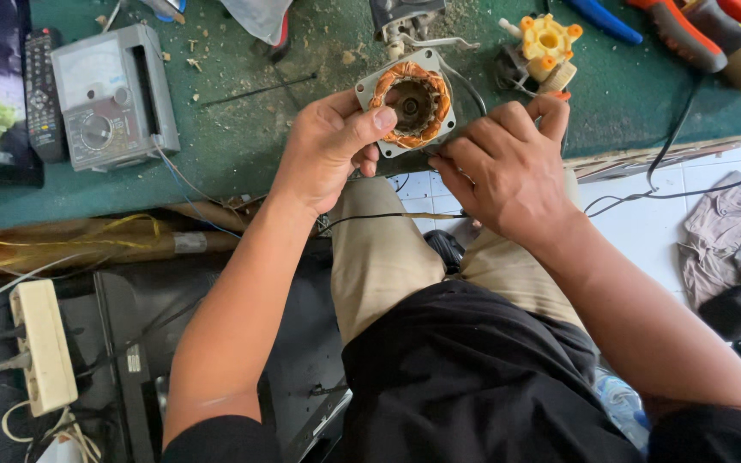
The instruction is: The person holds a disassembled motor stator and uses their hands to pull and separate the copper windings from the metal core. They continue to manipulate the wires and the stator housing on the workbench.
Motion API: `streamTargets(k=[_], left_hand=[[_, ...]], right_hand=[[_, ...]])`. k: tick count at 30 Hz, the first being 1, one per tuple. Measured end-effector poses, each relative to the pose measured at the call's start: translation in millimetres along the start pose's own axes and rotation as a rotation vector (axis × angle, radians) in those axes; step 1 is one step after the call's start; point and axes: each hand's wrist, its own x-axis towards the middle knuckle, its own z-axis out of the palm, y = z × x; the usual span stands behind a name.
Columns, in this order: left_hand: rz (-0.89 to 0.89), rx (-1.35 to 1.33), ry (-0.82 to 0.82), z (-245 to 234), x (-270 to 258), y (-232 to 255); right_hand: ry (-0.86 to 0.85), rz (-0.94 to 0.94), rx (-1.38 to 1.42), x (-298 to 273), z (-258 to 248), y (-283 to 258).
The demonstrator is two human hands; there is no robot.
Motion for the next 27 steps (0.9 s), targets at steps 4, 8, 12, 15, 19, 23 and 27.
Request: streamTargets(k=[4,8,12,15,19,23,27], left_hand=[[-0.004,-0.008,0.008,-2,-2,-1],[-0.005,-0.022,0.023,-1,0,-3],[0.002,-0.014,0.044,-3,0,-5],[0.0,-0.034,0.051,-4,3,-10],[0.009,-0.069,0.074,-4,3,-12],[0.016,-0.062,0.112,-1,2,-13],[0.023,-0.084,0.139,-2,1,-16]], right_hand=[[0.062,0.039,-0.03,0,8,-10],[0.131,0.096,-0.014,-4,17,-19],[0.172,0.136,-0.011,-7,27,-27],[0.189,0.169,-0.049,-7,31,-31],[0.208,0.206,-0.026,-7,35,-35],[0.215,0.216,-0.031,-8,37,-36],[0.218,0.207,-0.01,-8,38,-37]])
